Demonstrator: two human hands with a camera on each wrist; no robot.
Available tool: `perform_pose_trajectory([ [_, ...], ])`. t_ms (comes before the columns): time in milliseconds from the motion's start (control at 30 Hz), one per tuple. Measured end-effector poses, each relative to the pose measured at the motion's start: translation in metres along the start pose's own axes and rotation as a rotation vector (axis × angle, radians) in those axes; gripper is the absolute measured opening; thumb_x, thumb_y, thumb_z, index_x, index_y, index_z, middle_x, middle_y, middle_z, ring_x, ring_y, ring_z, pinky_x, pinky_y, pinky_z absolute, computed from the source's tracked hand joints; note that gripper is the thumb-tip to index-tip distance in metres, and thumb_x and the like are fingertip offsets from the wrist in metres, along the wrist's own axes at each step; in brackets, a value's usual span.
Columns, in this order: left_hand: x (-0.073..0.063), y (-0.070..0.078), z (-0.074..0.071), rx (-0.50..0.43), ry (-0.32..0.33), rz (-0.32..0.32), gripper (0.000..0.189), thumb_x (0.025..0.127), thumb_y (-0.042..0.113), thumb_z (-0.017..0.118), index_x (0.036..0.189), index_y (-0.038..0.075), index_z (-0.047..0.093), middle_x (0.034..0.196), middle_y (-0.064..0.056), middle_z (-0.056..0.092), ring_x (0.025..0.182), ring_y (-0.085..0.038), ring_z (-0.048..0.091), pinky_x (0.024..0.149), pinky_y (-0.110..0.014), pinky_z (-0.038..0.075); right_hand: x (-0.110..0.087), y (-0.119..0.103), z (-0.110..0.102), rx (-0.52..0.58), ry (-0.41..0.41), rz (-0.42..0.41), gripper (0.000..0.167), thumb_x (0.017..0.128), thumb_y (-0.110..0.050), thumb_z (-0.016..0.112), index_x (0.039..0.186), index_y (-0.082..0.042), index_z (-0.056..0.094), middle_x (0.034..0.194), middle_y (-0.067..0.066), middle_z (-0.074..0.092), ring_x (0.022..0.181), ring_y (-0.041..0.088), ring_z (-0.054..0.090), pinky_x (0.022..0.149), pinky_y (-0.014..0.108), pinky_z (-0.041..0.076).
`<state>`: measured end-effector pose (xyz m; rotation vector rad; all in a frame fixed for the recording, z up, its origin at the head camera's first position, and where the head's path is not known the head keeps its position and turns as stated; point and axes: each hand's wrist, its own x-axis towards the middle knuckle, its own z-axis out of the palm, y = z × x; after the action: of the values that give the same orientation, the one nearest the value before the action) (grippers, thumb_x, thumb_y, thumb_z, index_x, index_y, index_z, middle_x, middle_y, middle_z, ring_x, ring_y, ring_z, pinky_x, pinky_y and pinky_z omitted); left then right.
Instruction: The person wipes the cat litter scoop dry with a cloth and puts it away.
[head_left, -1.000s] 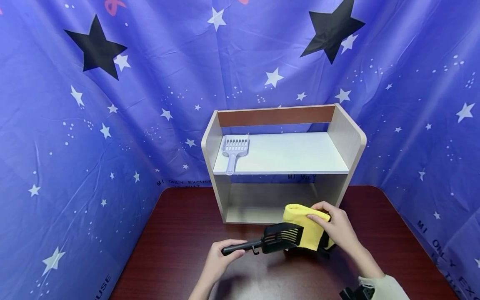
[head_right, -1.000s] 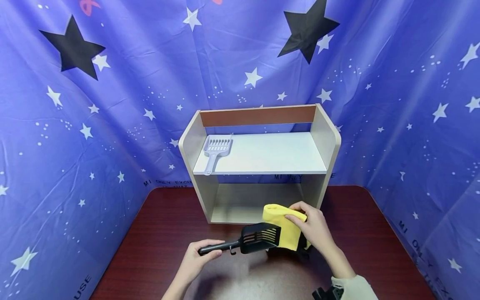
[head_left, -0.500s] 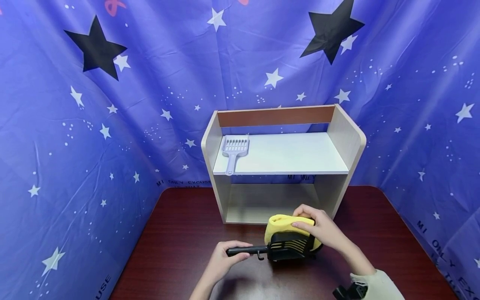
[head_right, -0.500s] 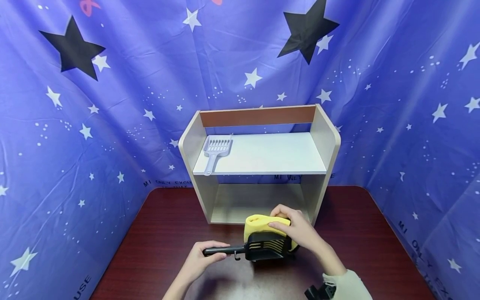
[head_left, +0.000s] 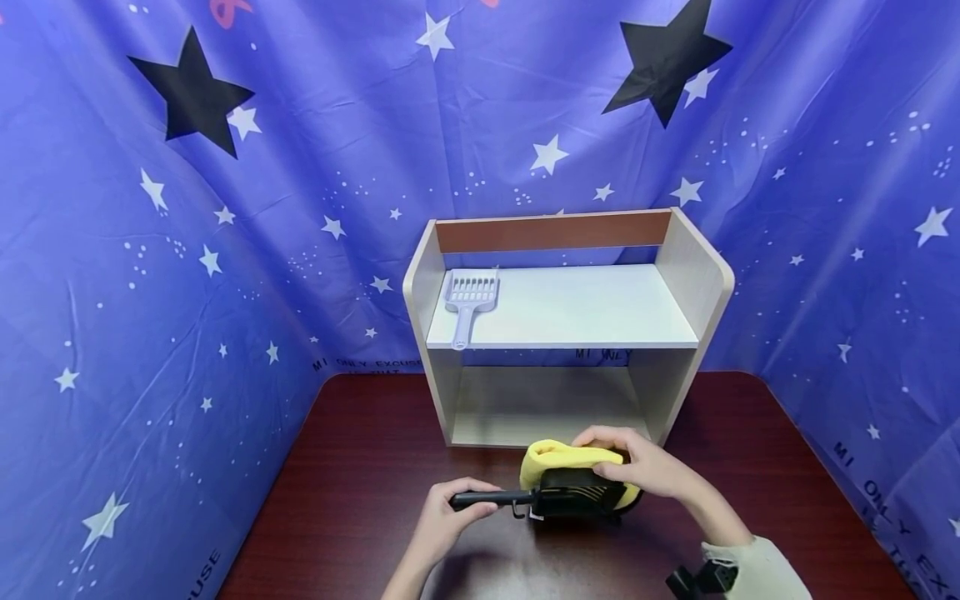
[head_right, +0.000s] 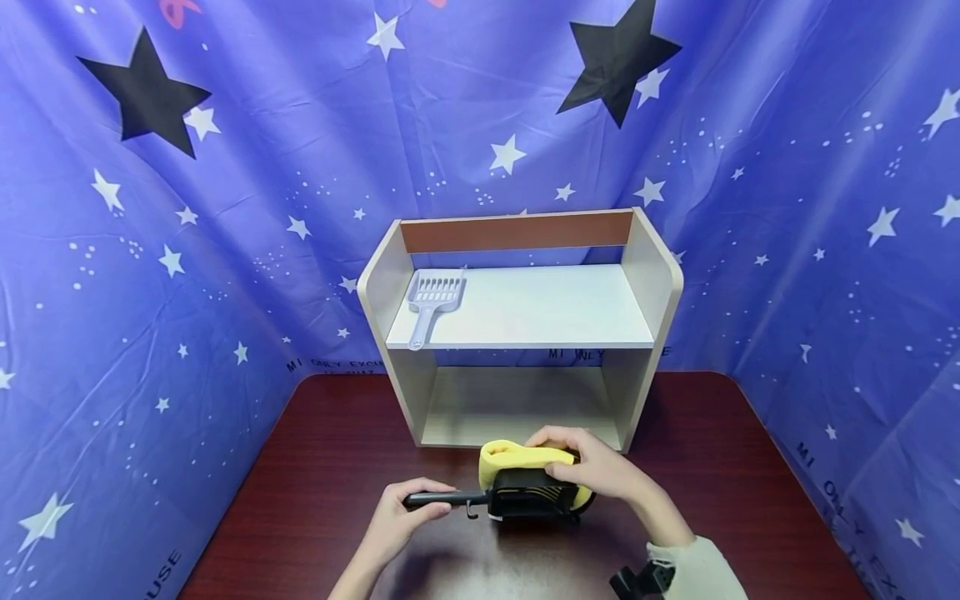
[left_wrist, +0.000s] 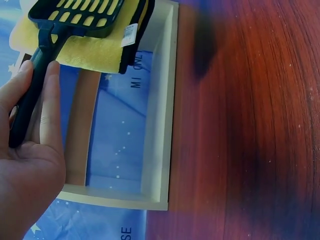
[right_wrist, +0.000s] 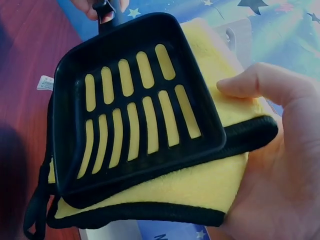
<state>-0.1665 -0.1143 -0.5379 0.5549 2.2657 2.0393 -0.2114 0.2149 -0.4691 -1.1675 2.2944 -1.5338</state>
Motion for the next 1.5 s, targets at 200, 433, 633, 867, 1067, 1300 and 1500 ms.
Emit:
perform_pose_trajectory([
  [200, 0.000, -0.001, 0.001, -0.047, -0.005, 0.001, 0.021, 0.086, 0.005, 0.075, 0.105, -0.004, 0.073, 0.097, -0.025, 0.074, 0.082, 0.001, 0.069, 0.074, -0.019, 0.059, -0.001, 0.001, -0.002, 0.050, -0.021, -0.016, 0.036, 0.090, 0.008, 0.054, 0.121, -0.006, 0.064, 0.093, 0.013, 0.062, 0.079, -0.004, 0.051, 0.062, 0.021, 0.047],
  [433, 0.002, -0.001, 0.003, -0.071, 0.000, 0.006, 0.023, 0.086, 0.005, 0.075, 0.106, -0.006, 0.072, 0.097, -0.028, 0.074, 0.082, 0.000, 0.070, 0.075, -0.023, 0.061, -0.005, -0.001, -0.005, 0.097, 0.018, 0.026, 0.033, 0.093, 0.008, 0.051, 0.121, -0.001, 0.067, 0.077, 0.019, 0.056, 0.056, 0.006, 0.043, 0.045, 0.020, 0.040],
  [633, 0.005, 0.001, 0.001, -0.060, 0.029, 0.008, 0.022, 0.085, 0.006, 0.076, 0.104, -0.004, 0.074, 0.096, -0.024, 0.075, 0.081, -0.002, 0.070, 0.075, -0.023, 0.061, -0.010, -0.001, -0.012, 0.081, 0.042, 0.040, 0.030, 0.096, 0.006, 0.051, 0.121, 0.000, 0.066, 0.077, 0.015, 0.056, 0.057, 0.020, 0.044, 0.046, 0.024, 0.041],
  [867, 0.008, 0.002, -0.004, -0.055, 0.062, -0.027, 0.022, 0.084, 0.006, 0.078, 0.104, -0.003, 0.074, 0.097, -0.023, 0.075, 0.082, -0.003, 0.070, 0.074, -0.022, 0.060, -0.016, -0.001, -0.019, 0.046, 0.081, 0.030, 0.030, 0.097, 0.005, 0.052, 0.122, 0.000, 0.067, 0.105, -0.014, 0.068, 0.080, -0.002, 0.056, 0.061, 0.021, 0.051],
  [1067, 0.011, 0.003, -0.012, -0.018, 0.098, -0.004, 0.022, 0.085, 0.008, 0.077, 0.105, -0.002, 0.074, 0.095, -0.023, 0.075, 0.078, -0.001, 0.067, 0.069, -0.019, 0.057, -0.021, -0.001, -0.025, 0.046, 0.101, -0.007, 0.033, 0.097, 0.008, 0.050, 0.125, 0.001, 0.065, 0.120, -0.018, 0.068, 0.101, -0.005, 0.062, 0.078, 0.018, 0.056],
  [1300, 0.013, 0.007, -0.017, -0.014, 0.122, 0.017, 0.021, 0.084, 0.008, 0.077, 0.104, 0.001, 0.075, 0.096, -0.019, 0.076, 0.077, -0.002, 0.066, 0.068, -0.019, 0.056, -0.029, 0.001, -0.030, 0.048, 0.117, -0.038, 0.034, 0.096, 0.011, 0.049, 0.125, 0.003, 0.065, 0.121, -0.019, 0.068, 0.102, -0.005, 0.062, 0.077, 0.017, 0.056],
  [1500, 0.013, 0.005, -0.020, 0.004, 0.111, 0.031, 0.021, 0.085, 0.007, 0.076, 0.105, -0.001, 0.075, 0.095, -0.023, 0.075, 0.075, 0.001, 0.064, 0.065, -0.017, 0.055, -0.035, 0.003, -0.032, 0.061, 0.128, -0.022, 0.033, 0.096, 0.011, 0.048, 0.124, 0.003, 0.064, 0.118, -0.017, 0.069, 0.098, -0.004, 0.064, 0.077, 0.018, 0.057],
])
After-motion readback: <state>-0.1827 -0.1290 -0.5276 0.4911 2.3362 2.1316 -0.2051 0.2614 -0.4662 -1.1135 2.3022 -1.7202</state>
